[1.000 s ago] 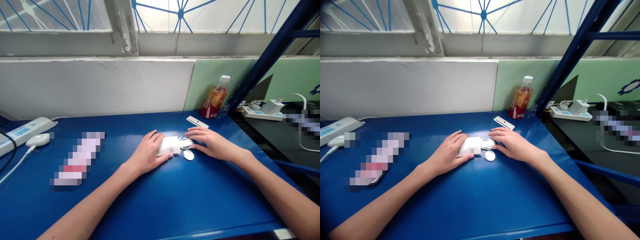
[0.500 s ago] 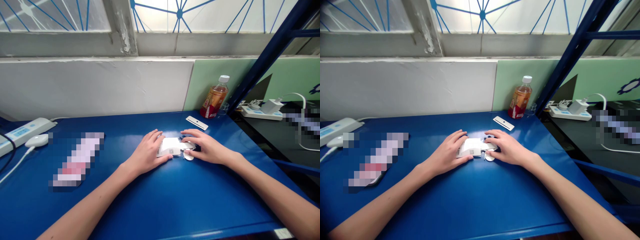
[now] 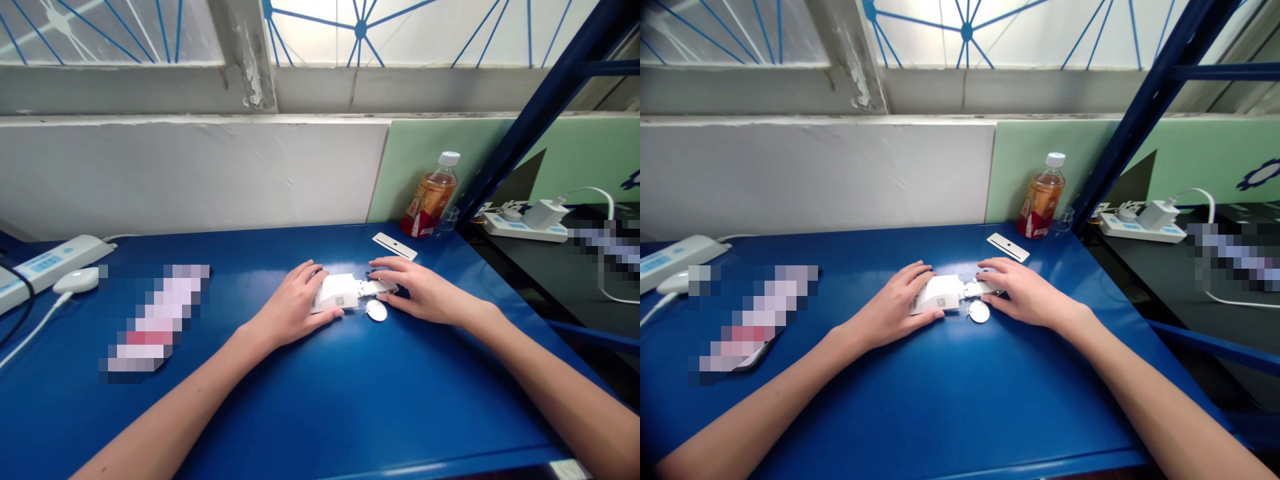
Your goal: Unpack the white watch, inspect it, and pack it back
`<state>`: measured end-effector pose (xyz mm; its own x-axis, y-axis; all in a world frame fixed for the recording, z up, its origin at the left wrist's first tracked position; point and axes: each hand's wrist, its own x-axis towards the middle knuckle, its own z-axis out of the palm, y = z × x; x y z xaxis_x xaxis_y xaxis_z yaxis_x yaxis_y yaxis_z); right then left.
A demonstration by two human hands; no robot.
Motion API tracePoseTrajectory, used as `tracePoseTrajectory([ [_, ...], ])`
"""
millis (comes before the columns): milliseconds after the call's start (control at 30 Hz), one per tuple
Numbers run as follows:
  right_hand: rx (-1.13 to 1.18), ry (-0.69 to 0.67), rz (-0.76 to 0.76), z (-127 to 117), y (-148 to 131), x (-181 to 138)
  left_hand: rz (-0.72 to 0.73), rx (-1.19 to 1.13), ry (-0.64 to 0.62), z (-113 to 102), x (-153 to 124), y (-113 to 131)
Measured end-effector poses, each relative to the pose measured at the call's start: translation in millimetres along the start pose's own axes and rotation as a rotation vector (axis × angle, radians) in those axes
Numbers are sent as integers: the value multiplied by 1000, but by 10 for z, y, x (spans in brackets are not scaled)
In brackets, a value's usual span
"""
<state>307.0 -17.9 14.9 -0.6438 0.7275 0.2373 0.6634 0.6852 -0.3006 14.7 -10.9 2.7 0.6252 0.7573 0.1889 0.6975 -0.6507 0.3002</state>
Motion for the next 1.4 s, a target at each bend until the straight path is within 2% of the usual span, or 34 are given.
tracePoseTrajectory([
  [267,7,15,59,146,-82,39,11,41,-57,2,3,28],
  [433,-25,40,46,136,-43,45,-7,44,-27,16,11,18],
  [600,-52,166,96,22,7,42,-13,39,-20,19,20,19],
  [733,8,357,172,-50,23,36,-10,39,-40,7,17,26],
  [900,299,557,319,-67,-46,50,-1,30,-43,4,16,18],
  [1000,499,618,360,-66,-98,66,-5,37,-49,15,19,15],
  [1133,726,569,327,-47,-121,86,6,30,-25,32,6,58],
  [1233,861,491,373,2,-113,100,32,25,-32,33,-15,129],
  [1400,1323,395,441,96,-163,132,44,32,-44,40,-37,197],
])
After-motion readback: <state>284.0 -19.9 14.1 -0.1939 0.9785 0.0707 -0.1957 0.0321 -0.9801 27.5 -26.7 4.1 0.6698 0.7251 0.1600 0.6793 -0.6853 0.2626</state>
